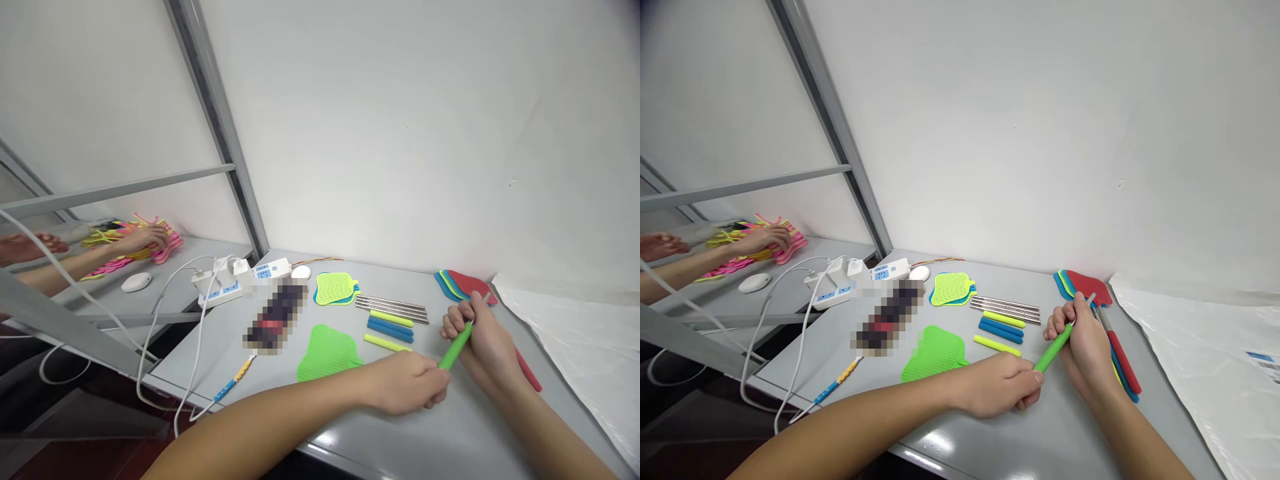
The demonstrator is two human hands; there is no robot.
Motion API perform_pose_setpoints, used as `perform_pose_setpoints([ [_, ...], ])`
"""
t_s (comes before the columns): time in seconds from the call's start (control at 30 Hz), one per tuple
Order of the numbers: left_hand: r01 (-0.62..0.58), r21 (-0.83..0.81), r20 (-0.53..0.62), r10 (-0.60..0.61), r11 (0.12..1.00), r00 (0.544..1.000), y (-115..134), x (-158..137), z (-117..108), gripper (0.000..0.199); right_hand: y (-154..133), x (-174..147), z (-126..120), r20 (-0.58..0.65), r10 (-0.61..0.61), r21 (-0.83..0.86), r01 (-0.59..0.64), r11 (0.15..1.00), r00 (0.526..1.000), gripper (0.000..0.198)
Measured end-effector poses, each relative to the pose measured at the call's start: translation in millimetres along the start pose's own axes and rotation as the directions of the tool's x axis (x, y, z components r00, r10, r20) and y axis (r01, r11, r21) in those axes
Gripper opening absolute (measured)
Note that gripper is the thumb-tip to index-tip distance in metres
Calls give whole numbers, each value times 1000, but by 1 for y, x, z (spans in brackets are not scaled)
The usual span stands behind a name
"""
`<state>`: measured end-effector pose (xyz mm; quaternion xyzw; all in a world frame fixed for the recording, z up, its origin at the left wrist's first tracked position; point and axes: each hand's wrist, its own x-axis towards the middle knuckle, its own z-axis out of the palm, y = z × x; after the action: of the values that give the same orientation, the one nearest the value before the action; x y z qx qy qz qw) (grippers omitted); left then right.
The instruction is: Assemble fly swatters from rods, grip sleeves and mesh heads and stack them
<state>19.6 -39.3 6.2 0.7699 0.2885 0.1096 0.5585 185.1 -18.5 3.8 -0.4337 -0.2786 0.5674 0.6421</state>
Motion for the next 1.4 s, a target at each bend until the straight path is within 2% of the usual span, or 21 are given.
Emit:
perform_pose_setpoints([
  [0.1, 64, 57, 75, -68, 996, 995, 9, -3, -12, 46, -3, 2, -3, 1, -2, 41, 2, 999, 1000, 39],
  [0.17, 50, 142, 91, -63, 989, 994, 18, -9, -28, 50, -6, 3, -6, -7, -8, 77, 9, 997, 1000, 40],
  [0.23, -19, 250, 83, -2, 968, 997, 28, -20, -47, 44, -11, 5, -10, -7, -18, 100, 19, 995, 1000, 41],
  [0.33, -56, 424, 139, -4, 904, 990, 33, -41, -74, 30, -18, 6, -15, 55, -7, 105, 1, 995, 998, 44],
  [0.4, -20, 553, 89, -35, 833, 995, 29, -55, -87, 27, -20, 7, -17, 149, 39, 73, -51, 996, 988, 46],
  [0.5, 90, 669, -29, -95, 738, 995, 16, -68, -95, 32, -18, 8, -18, 289, 142, -53, -133, 990, 947, 46],
  [0.57, 130, 715, -64, -121, 687, 991, 7, -71, -94, 32, -14, 8, -17, 319, 163, -152, -120, 981, 933, 46],
  [0.63, 129, 738, -64, -121, 662, 991, 0, -70, -92, 31, -11, 7, -15, 277, 75, -207, -17, 978, 958, 46],
  [0.7, 109, 739, -47, -110, 665, 993, -5, -66, -90, 29, -9, 6, -15, 157, -130, -232, 165, 959, 979, 46],
  [0.73, 101, 734, -40, -105, 671, 994, -7, -64, -88, 28, -9, 5, -15, 83, -257, -257, 270, 928, 963, 46],
  [0.8, 96, 719, -35, -102, 689, 994, -12, -60, -86, 27, -7, 3, -16, -25, -495, -361, 454, 815, 869, 47],
  [0.87, 109, 699, -47, -107, 706, 993, -16, -57, -84, 25, -2, 2, -17, -28, -650, -491, 556, 670, 759, 47],
  [0.9, 117, 691, -57, -107, 713, 993, -18, -57, -83, 25, 1, 2, -17, -2, -691, -538, 581, 611, 723, 47],
  [1.0, 110, 670, -50, -103, 734, 993, -21, -56, -79, 24, 13, 7, -19, 77, -727, -588, 620, 520, 683, 48],
  [1.13, 55, 613, 47, -106, 788, 993, -21, -55, -76, 27, 24, 12, -19, 121, -727, -605, 631, 485, 676, 47],
  [1.3, 32, 571, 113, -117, 820, 987, -21, -53, -76, 28, 24, 10, -16, 120, -684, -641, 582, 500, 719, 51],
  [1.4, 132, 525, 76, -201, 841, 977, -18, -54, -79, 30, 23, 9, -14, 103, -656, -639, 555, 532, 748, 53],
])
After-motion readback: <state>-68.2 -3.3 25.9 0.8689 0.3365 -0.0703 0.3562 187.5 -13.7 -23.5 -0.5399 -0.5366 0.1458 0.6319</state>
